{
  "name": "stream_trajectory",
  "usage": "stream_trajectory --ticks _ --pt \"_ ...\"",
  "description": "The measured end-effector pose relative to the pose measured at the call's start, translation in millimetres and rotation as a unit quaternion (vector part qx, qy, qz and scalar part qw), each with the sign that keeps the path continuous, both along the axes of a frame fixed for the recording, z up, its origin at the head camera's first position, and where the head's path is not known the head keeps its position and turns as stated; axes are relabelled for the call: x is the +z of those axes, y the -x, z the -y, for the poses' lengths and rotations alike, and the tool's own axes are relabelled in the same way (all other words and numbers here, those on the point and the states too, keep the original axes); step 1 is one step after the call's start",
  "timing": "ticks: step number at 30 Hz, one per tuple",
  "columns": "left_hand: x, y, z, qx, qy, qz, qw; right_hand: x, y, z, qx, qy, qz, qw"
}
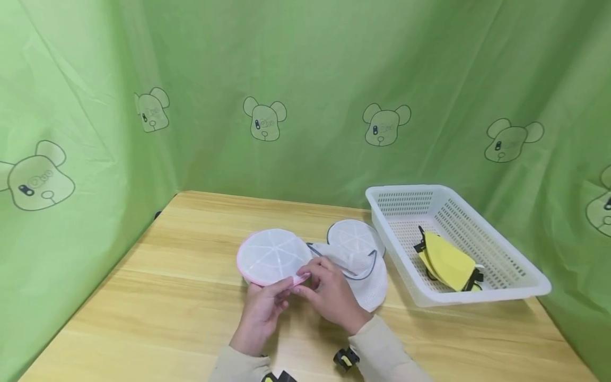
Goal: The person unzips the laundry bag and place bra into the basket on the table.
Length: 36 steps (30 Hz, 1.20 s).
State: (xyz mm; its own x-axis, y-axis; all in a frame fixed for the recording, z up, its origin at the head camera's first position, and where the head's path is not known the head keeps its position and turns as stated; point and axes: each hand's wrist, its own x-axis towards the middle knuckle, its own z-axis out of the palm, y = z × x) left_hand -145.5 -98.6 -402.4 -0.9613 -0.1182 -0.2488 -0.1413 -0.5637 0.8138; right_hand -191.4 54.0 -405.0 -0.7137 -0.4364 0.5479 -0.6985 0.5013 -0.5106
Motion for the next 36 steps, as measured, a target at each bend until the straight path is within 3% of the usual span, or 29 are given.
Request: stream_trajectory --ticks 10,18,31,36 --pt "0.2 -1.6 -1.3 -0.005 0.007 0.007 0.9999 -2.5 0.6 -1.8 0.009 -0.001 -0.006 1.000" --pt "0.3 -2.0 -1.5 -0.017 0.013 0.004 0.9998 -1.4 0.8 -1.9 0.038 0.026 -0.009 0.999" --pt "-2.9 -0.3 -3.5 0.000 0.020 0.006 0.9998 -0.3 0.4 -1.1 0.059 0.035 0.036 0.997" --pt "-4.5 -0.7 -2.7 -0.017 0.032 -0.010 0.9993 1.7 -1.4 0.2 0.054 0.023 0.043 0.997"
